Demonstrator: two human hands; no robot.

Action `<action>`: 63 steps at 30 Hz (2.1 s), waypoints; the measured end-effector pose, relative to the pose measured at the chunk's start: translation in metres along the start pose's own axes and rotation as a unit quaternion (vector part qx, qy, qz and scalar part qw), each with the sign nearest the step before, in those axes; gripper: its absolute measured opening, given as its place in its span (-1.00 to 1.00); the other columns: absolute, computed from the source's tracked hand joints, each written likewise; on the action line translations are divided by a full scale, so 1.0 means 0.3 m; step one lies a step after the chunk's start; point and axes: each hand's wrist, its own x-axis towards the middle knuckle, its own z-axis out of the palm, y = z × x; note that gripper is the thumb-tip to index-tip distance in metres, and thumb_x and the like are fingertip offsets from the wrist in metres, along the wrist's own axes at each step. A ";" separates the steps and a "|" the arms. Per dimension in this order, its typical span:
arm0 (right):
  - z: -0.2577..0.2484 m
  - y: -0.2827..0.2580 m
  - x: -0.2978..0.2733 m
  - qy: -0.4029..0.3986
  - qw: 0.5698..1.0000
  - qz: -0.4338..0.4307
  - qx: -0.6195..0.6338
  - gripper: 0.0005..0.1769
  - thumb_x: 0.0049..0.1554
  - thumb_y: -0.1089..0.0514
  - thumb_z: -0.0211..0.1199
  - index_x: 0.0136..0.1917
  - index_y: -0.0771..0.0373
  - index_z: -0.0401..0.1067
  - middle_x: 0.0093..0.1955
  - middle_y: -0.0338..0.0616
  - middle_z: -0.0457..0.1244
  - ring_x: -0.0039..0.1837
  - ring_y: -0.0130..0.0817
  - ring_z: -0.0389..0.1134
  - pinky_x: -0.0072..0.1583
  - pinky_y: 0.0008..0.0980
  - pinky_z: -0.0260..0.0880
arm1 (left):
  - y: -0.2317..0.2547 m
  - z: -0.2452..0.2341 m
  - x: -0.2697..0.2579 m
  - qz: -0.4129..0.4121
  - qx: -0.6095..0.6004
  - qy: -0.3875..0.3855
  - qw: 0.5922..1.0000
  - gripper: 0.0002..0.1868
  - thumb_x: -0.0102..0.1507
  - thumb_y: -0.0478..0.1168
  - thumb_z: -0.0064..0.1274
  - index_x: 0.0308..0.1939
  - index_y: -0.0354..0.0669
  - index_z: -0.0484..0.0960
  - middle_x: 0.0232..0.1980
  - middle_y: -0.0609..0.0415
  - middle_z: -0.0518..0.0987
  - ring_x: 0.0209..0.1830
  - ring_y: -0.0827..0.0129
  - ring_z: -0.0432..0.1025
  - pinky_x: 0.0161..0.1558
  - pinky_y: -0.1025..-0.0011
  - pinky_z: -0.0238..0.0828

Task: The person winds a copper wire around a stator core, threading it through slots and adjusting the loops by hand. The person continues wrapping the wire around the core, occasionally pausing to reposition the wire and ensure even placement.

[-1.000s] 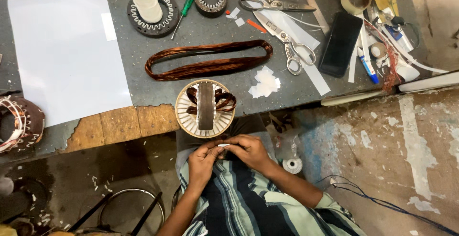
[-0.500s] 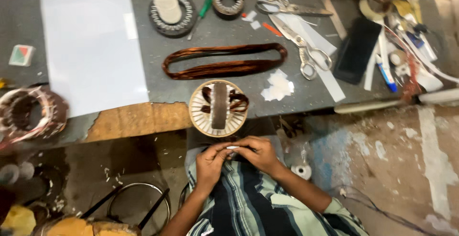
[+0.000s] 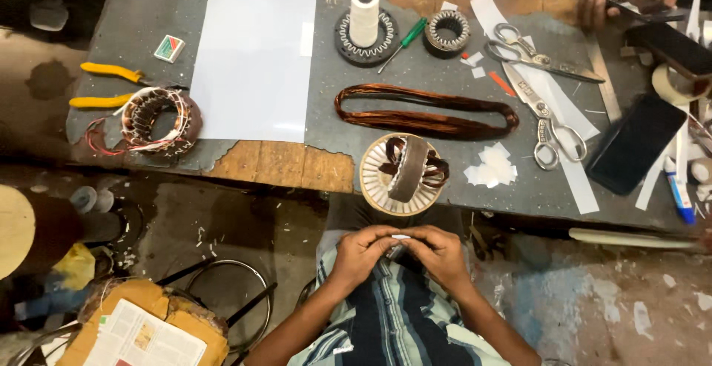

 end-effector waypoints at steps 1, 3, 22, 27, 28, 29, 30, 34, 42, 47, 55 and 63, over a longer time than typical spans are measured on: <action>-0.004 -0.002 -0.001 0.002 1.000 0.010 -0.007 -0.83 0.08 0.31 0.37 -0.02 0.34 0.63 -0.18 -0.15 0.45 -0.20 -0.48 0.44 -0.17 -0.50 0.41 | 0.003 0.001 0.003 0.002 -0.005 -0.002 1.000 -0.79 0.28 -0.29 0.18 -0.04 -0.29 0.74 -0.22 0.08 0.76 -0.28 0.57 0.57 -0.21 0.55 0.51; -0.008 -0.013 0.004 0.007 0.999 0.026 -0.020 -0.84 0.06 0.31 0.38 -0.05 0.33 0.64 -0.22 -0.16 0.45 -0.25 -0.47 0.43 -0.21 -0.48 0.40 | 0.011 0.001 0.009 0.018 0.000 -0.006 1.000 -0.80 0.29 -0.29 0.18 -0.05 -0.29 0.75 -0.22 0.08 0.76 -0.27 0.57 0.58 -0.21 0.54 0.51; -0.103 -0.022 0.007 0.166 0.982 -0.050 0.072 -0.98 0.13 0.37 0.36 -0.14 0.39 0.60 -0.27 -0.13 0.39 -0.31 -0.53 0.35 -0.30 -0.56 0.34 | 0.164 -0.195 0.040 0.130 -0.082 0.113 0.982 -0.90 0.30 -0.34 0.14 -0.12 -0.27 0.61 -0.20 0.06 0.66 -0.22 0.56 0.53 -0.13 0.48 0.53; -0.208 -0.159 0.064 0.229 0.940 -0.214 -0.137 -0.82 0.10 0.43 0.38 0.02 0.44 0.57 -0.16 0.03 0.38 -0.18 -0.31 0.39 -0.09 -0.42 0.37 | 0.319 -0.310 0.121 0.221 0.185 0.201 0.936 -0.80 0.31 -0.40 0.20 0.01 -0.27 0.63 -0.03 -0.01 0.67 -0.08 0.33 0.56 -0.01 0.41 0.50; -0.209 -0.178 0.085 0.222 0.929 -0.237 -0.177 -0.82 0.07 0.44 0.40 -0.01 0.41 0.59 -0.17 0.03 0.37 -0.17 -0.24 0.40 -0.06 -0.36 0.38 | 0.344 -0.304 0.153 0.245 0.218 0.182 0.927 -0.74 0.29 -0.40 0.22 0.05 -0.27 0.60 0.03 -0.03 0.64 -0.01 0.25 0.55 0.01 0.38 0.49; -0.201 -0.191 0.091 0.223 0.929 -0.242 -0.172 -0.81 0.06 0.41 0.44 -0.02 0.37 0.59 -0.07 0.05 0.37 -0.06 -0.16 0.40 0.03 -0.31 0.40 | 0.361 -0.296 0.166 0.239 0.231 0.144 0.932 -0.68 0.30 -0.40 0.20 0.13 -0.28 0.57 0.13 -0.07 0.60 0.08 0.18 0.51 0.09 0.33 0.47; -0.190 -0.202 0.094 0.225 0.928 -0.247 -0.167 -0.79 0.04 0.39 0.48 -0.02 0.33 0.60 0.03 0.08 0.37 0.05 -0.08 0.40 0.12 -0.26 0.41 | 0.378 -0.286 0.169 0.234 0.242 0.105 0.936 -0.61 0.30 -0.40 0.19 0.21 -0.29 0.53 0.23 -0.11 0.55 0.18 0.11 0.48 0.17 0.27 0.46; -0.175 -0.267 0.171 0.181 0.897 -0.293 -0.276 -0.74 -0.01 0.29 0.57 0.00 0.28 0.68 0.37 0.07 0.23 0.39 0.03 0.22 0.41 -0.08 0.22 | 0.465 -0.238 0.228 0.204 0.255 0.030 0.945 -0.59 0.34 -0.33 0.20 0.26 -0.26 0.52 0.30 -0.14 0.51 0.27 0.04 0.45 0.18 0.26 0.46; -0.151 -0.298 0.225 0.149 0.908 -0.262 -0.292 -0.79 0.05 0.28 0.55 -0.01 0.28 0.65 0.48 0.06 0.17 0.50 0.08 0.13 0.53 -0.05 0.12 | 0.492 -0.205 0.264 0.238 0.313 -0.028 0.919 -0.67 0.40 -0.28 0.15 0.23 -0.26 0.56 0.21 -0.14 0.57 0.20 0.00 0.45 0.21 0.20 0.38; -0.156 -0.314 0.248 0.138 0.906 -0.265 -0.300 -0.80 0.05 0.29 0.52 -0.03 0.33 0.62 0.46 0.07 0.18 0.50 0.10 0.15 0.51 -0.01 0.12 | 0.508 -0.188 0.283 0.255 0.322 -0.044 0.911 -0.75 0.35 -0.29 0.15 0.10 -0.28 0.62 0.09 -0.10 0.61 0.12 0.00 0.47 0.16 0.17 0.39; -0.168 -0.297 0.254 0.110 0.932 -0.231 -0.255 -0.73 0.04 0.15 0.56 -0.07 0.32 0.57 0.46 0.11 0.19 0.48 0.11 0.18 0.49 0.00 0.16 | 0.516 -0.190 0.301 0.271 0.358 -0.066 0.891 -0.83 0.28 -0.35 0.13 -0.05 -0.25 0.63 0.00 -0.03 0.63 0.07 0.04 0.48 0.15 0.16 0.38; -0.153 -0.268 0.228 0.101 0.939 -0.218 -0.245 -0.68 0.02 0.06 0.53 0.01 0.22 0.60 0.50 0.15 0.15 0.51 0.15 0.16 0.50 0.05 0.10 | 0.500 -0.196 0.317 0.270 0.349 -0.072 0.895 -0.83 0.24 -0.33 0.15 -0.09 -0.27 0.63 -0.04 -0.07 0.62 0.03 -0.01 0.47 0.11 0.15 0.38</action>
